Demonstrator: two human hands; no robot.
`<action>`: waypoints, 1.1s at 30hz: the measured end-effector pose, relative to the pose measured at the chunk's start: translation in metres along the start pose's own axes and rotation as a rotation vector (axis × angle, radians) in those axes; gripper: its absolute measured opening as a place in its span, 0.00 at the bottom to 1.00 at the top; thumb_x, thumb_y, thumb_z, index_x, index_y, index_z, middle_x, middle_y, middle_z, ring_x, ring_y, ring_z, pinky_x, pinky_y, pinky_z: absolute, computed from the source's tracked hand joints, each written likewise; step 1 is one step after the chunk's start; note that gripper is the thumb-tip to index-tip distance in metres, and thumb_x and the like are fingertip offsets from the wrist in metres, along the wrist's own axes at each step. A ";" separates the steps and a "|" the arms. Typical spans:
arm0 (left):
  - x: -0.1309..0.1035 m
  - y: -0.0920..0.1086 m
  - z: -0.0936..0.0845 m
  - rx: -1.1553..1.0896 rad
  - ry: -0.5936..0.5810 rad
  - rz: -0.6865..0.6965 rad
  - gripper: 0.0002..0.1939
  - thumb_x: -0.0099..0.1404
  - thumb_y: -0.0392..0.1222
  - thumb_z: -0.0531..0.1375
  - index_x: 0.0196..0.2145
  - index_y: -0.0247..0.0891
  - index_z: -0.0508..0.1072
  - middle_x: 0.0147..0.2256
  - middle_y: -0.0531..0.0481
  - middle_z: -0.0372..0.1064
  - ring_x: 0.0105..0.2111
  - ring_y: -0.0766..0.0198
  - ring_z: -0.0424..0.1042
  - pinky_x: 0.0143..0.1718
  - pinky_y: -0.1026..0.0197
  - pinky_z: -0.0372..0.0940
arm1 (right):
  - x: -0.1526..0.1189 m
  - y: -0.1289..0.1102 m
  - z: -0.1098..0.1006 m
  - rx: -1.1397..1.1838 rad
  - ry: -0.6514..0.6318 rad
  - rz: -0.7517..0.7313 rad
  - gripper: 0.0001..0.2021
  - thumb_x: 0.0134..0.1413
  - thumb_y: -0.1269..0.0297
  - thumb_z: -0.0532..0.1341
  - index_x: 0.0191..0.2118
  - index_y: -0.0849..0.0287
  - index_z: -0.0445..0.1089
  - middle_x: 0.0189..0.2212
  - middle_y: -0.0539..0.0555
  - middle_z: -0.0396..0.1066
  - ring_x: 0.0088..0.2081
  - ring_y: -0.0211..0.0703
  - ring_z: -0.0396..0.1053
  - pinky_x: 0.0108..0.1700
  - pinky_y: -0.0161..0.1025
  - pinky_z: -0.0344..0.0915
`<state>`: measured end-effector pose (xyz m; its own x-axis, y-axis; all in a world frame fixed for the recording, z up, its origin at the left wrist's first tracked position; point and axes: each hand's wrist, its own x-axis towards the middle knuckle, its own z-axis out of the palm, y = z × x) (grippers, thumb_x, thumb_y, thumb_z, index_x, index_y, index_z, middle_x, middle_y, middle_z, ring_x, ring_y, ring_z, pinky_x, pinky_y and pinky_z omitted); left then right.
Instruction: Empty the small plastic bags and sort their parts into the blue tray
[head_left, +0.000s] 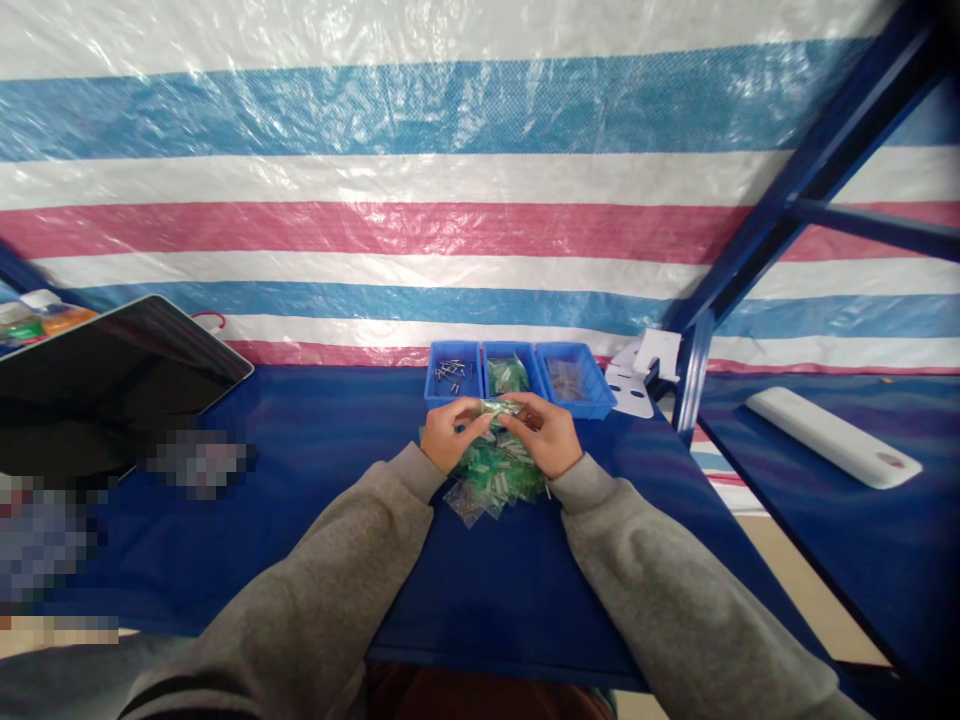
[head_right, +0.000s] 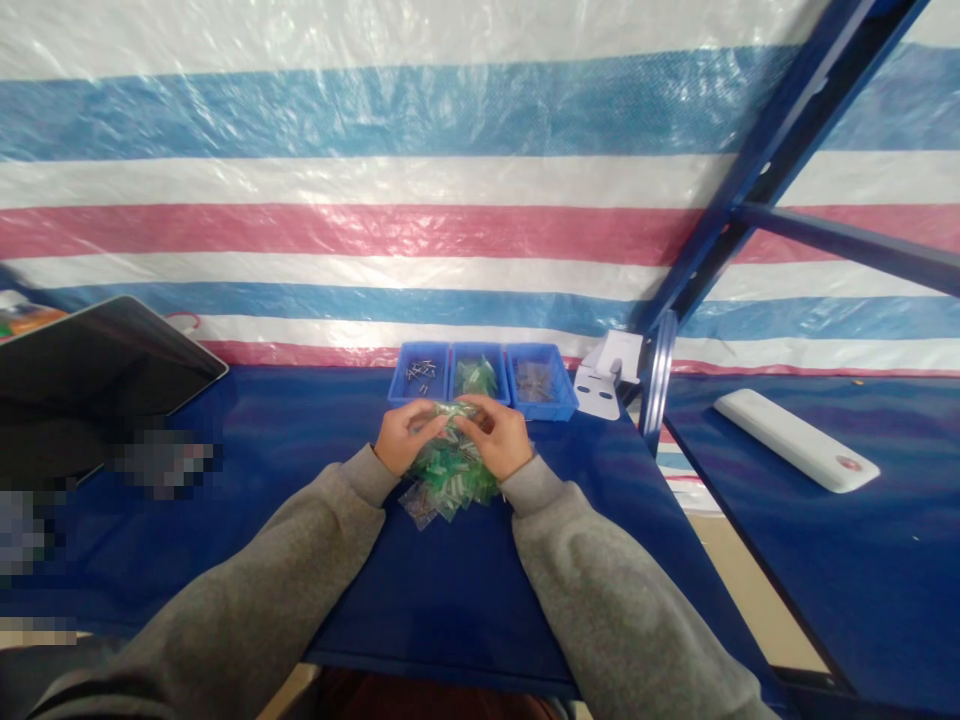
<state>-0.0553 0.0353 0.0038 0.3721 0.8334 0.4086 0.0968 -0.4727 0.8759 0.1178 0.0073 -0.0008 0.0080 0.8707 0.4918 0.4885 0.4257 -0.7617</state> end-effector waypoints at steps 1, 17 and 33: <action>0.000 0.000 0.000 -0.013 -0.016 -0.010 0.13 0.59 0.46 0.59 0.37 0.33 0.71 0.31 0.47 0.73 0.26 0.64 0.73 0.31 0.62 0.69 | 0.000 -0.001 -0.001 -0.014 0.008 -0.012 0.15 0.50 0.56 0.60 0.42 0.58 0.70 0.20 0.48 0.66 0.20 0.35 0.61 0.23 0.33 0.59; 0.004 0.004 -0.005 -0.114 0.075 -0.092 0.15 0.60 0.47 0.58 0.41 0.34 0.68 0.18 0.57 0.64 0.14 0.72 0.62 0.17 0.69 0.60 | -0.002 -0.011 -0.007 -0.110 0.046 -0.350 0.14 0.55 0.70 0.53 0.46 0.55 0.68 0.50 0.58 0.61 0.40 0.42 0.67 0.39 0.42 0.68; 0.000 0.008 -0.005 0.225 0.112 0.198 0.10 0.60 0.43 0.58 0.35 0.35 0.72 0.32 0.47 0.71 0.29 0.66 0.70 0.34 0.63 0.66 | -0.002 -0.005 -0.004 -0.132 0.066 -0.251 0.10 0.56 0.64 0.56 0.42 0.57 0.69 0.31 0.52 0.72 0.29 0.39 0.69 0.35 0.37 0.67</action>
<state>-0.0594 0.0333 0.0128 0.3014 0.7392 0.6023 0.2393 -0.6700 0.7027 0.1186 0.0027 0.0039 -0.0731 0.7224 0.6877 0.5913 0.5866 -0.5534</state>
